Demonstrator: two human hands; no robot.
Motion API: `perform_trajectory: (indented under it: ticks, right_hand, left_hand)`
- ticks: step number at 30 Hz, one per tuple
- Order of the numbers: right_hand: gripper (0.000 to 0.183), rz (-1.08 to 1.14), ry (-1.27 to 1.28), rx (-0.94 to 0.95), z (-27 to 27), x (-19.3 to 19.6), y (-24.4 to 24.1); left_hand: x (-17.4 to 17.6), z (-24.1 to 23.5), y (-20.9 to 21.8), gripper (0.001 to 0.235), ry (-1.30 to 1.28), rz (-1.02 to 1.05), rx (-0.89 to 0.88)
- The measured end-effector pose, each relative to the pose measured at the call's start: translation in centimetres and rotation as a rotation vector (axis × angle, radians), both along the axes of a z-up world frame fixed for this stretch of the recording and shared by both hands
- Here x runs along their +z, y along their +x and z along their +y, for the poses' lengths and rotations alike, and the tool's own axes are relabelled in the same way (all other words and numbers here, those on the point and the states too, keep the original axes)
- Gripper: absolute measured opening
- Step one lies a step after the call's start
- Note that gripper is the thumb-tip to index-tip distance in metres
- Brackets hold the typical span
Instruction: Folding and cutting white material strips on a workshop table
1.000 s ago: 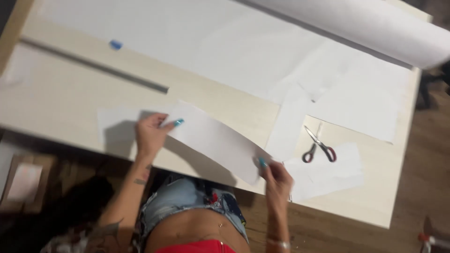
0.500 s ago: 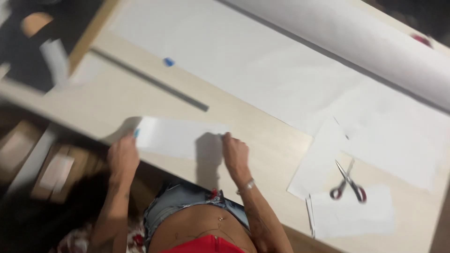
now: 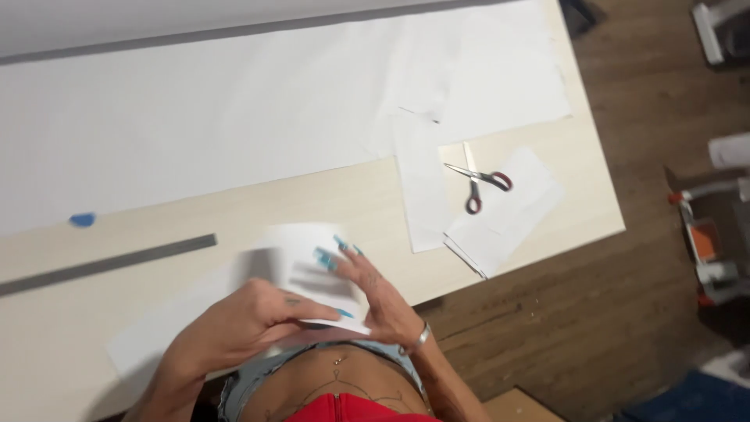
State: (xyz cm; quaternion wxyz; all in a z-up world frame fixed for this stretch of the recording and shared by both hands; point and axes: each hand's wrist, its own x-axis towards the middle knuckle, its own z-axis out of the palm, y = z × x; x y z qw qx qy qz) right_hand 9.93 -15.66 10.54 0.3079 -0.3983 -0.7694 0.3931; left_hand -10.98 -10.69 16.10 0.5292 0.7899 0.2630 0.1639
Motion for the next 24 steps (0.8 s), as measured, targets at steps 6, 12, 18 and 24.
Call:
perform_trajectory:
  ticks: [6,12,18,24]
  right_hand:
    - [0.013,0.033,-0.292,-0.425,-4.9,-0.2,4.9]
    - [0.025,0.161,-0.556,-1.249,-10.6,-3.0,12.9]
    - [0.036,0.240,-0.585,-1.680,-6.9,2.1,17.3]
    - [0.047,0.191,-0.696,-1.234,-0.5,2.9,17.4]
  left_hand:
    - [-2.8,7.7,9.6,0.019,-0.168,-0.309,0.176]
    - [-13.0,11.3,19.6,0.063,0.458,0.397,0.102]
    - [-19.8,4.5,18.2,0.060,1.042,0.464,0.187]
    - [-21.4,-4.2,14.5,0.062,0.963,0.502,0.345]
